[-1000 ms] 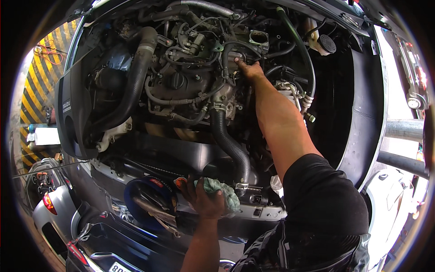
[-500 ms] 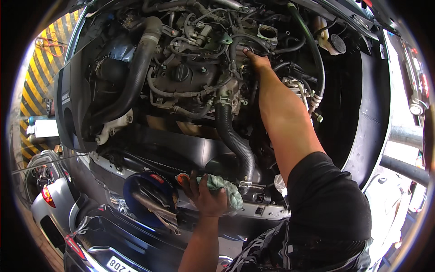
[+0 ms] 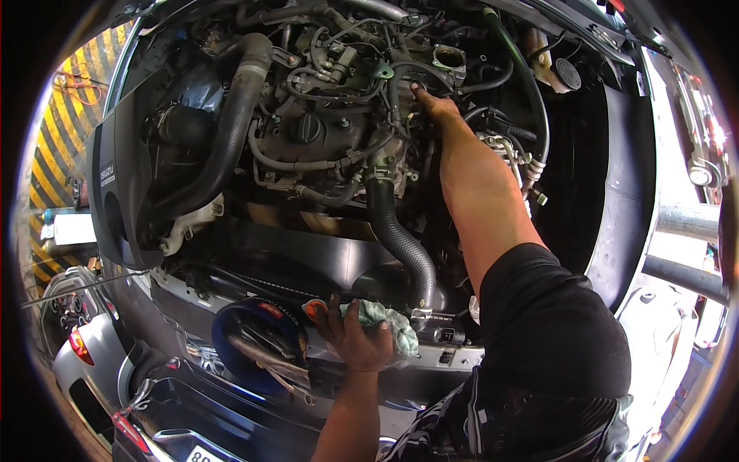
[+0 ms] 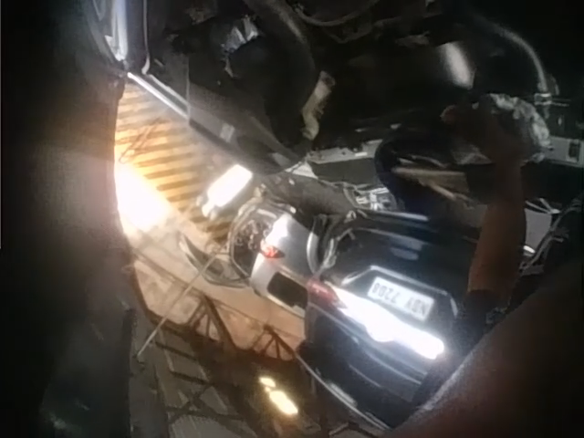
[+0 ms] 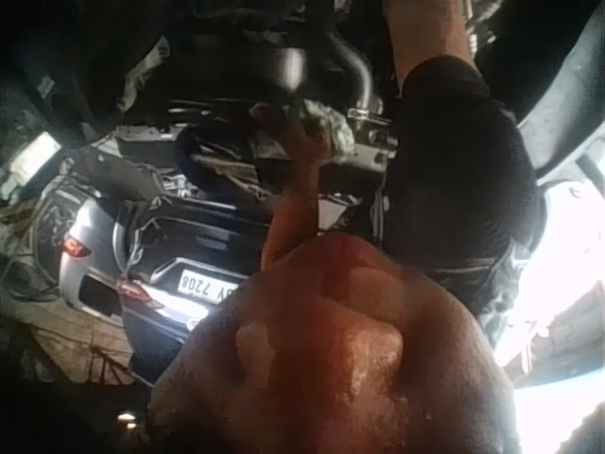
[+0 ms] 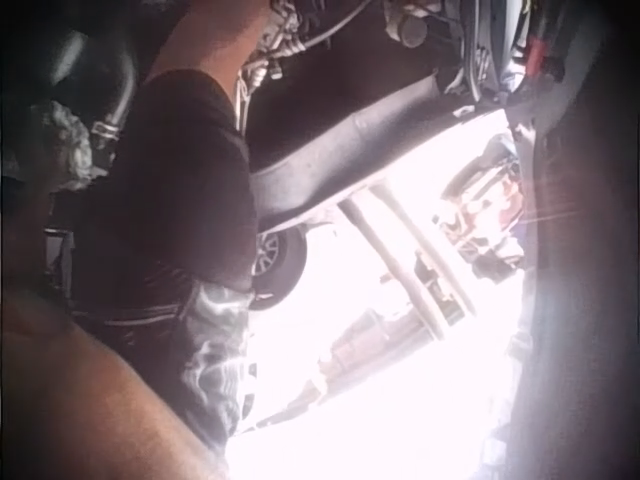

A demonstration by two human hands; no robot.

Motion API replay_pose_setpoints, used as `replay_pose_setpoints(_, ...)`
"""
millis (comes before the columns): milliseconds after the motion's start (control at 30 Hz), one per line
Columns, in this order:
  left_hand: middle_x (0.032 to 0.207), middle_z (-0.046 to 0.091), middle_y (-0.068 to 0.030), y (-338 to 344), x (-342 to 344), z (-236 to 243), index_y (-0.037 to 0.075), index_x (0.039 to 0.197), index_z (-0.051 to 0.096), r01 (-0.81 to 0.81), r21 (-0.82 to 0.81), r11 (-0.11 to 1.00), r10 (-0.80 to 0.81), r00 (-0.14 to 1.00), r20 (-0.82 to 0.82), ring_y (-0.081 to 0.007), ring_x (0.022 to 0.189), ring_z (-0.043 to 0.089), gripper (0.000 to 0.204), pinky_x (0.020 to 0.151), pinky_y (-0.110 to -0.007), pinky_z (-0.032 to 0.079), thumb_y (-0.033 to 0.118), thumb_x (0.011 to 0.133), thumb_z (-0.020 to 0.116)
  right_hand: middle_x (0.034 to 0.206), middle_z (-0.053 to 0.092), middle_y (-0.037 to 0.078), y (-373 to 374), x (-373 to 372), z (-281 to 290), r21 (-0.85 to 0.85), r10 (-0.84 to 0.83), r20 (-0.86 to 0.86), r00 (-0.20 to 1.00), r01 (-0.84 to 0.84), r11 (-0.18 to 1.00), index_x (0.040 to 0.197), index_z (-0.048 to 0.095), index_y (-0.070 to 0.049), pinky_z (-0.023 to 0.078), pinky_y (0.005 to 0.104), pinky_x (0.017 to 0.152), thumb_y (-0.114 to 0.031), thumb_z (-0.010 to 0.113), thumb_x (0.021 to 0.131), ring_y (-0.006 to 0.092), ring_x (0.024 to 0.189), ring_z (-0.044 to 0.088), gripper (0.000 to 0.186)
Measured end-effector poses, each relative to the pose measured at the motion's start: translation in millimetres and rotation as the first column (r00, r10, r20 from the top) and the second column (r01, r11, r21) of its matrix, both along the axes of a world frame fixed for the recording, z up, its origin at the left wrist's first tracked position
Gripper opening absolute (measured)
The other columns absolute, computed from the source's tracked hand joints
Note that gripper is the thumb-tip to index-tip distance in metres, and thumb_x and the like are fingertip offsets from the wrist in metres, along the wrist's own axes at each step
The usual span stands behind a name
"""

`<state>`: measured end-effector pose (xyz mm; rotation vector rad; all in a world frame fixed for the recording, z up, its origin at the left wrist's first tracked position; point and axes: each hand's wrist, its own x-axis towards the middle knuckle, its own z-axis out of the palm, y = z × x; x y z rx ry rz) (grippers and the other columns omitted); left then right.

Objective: Repairing or inspecting components within a car engine bay using manual tools.

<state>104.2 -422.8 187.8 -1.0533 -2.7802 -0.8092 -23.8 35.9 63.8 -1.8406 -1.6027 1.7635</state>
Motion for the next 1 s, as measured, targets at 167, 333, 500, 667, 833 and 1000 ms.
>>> replay_pose_setpoints(167, 0.127, 0.049, -0.0287, 0.4, -1.6, 0.5, -0.001, 0.114, 0.058, 0.037, 0.038, 0.999, -0.036, 0.999, -0.032, -0.0506, 0.126, 0.038, 0.059, 0.11, -0.062, 0.021, 0.053, 0.089, 0.049, 0.125, 0.059, 0.017, 13.1, -4.1, -34.3, 0.084, 0.011, -0.056, 0.998, -0.006, 0.996, 0.134, 0.05, -0.002, 0.05, 0.0512, 0.087, -0.059, 0.081, 0.068, 0.0319, 0.113, 0.057, 0.092)
replay_pose_setpoints(333, 0.127, 0.05, -0.0275, -0.4, -1.0, -0.1, 0.002, 0.113, 0.059, 0.012, 0.016, 1.0, -0.011, 1.0, -0.024, -0.0523, 0.127, 0.037, 0.058, 0.108, -0.064, 0.023, 0.053, 0.088, 0.049, 0.116, 0.064, 0.012, 17.3, -6.9, -56.1, 0.137, -0.066, -0.137, 0.988, 0.085, 0.987, 0.124, 0.057, -0.008, 0.051, 0.0513, 0.081, -0.058, 0.08, 0.07, 0.0291, 0.104, 0.06, 0.077)
replay_pose_setpoints(500, 0.128, 0.05, -0.0263, -1.6, -2.4, -1.3, 0.004, 0.113, 0.06, 0.013, 0.003, 1.0, -0.013, 1.0, -0.006, -0.0542, 0.126, 0.035, 0.057, 0.105, -0.065, 0.025, 0.054, 0.087, 0.049, 0.132, 0.055, 0.02, 12.8, -2.6, -44.8, 0.096, 0.031, -0.193, 0.981, -0.013, 0.995, 0.133, 0.048, 0.004, 0.042, 0.0399, 0.098, -0.061, 0.079, 0.067, 0.0299, 0.122, 0.052, 0.098)
replay_pose_setpoints(667, 0.126, 0.051, -0.0265, -2.4, -2.1, -2.3, 0.003, 0.112, 0.061, 0.026, 0.001, 1.0, -0.026, 0.999, -0.032, -0.0547, 0.123, 0.037, 0.057, 0.103, -0.066, 0.027, 0.052, 0.086, 0.05, 0.138, 0.05, 0.025, 11.1, 0.3, -32.7, 0.052, 0.023, -0.103, 0.994, -0.018, 0.999, 0.135, 0.045, 0.01, 0.039, 0.0379, 0.106, -0.065, 0.077, 0.065, 0.033, 0.129, 0.048, 0.108)
replay_pose_setpoints(833, 0.125, 0.051, -0.027, -2.8, -2.3, -5.0, 0.003, 0.111, 0.061, 0.019, 0.027, 0.999, -0.019, 1.0, -0.001, -0.0544, 0.123, 0.038, 0.055, 0.103, -0.066, 0.028, 0.052, 0.086, 0.05, 0.124, 0.06, 0.013, 22.6, -1.6, -45.1, -0.017, 0.078, -0.127, 0.989, -0.08, 0.997, 0.137, 0.047, -0.011, 0.049, 0.0548, 0.085, -0.059, 0.081, 0.068, 0.0325, 0.111, 0.056, 0.091)
replay_pose_setpoints(1000, 0.125, 0.051, -0.0274, -3.0, -2.5, -3.8, 0.004, 0.11, 0.062, 0.017, 0.022, 1.0, -0.017, 1.0, 0.008, -0.0541, 0.124, 0.037, 0.054, 0.103, -0.066, 0.028, 0.051, 0.086, 0.05, 0.126, 0.059, 0.013, 19.1, -2.4, -55.8, 0.013, -0.008, -0.164, 0.987, 0.01, 1.0, 0.132, 0.053, -0.008, 0.046, 0.0569, 0.09, -0.056, 0.082, 0.069, 0.0332, 0.114, 0.055, 0.084)
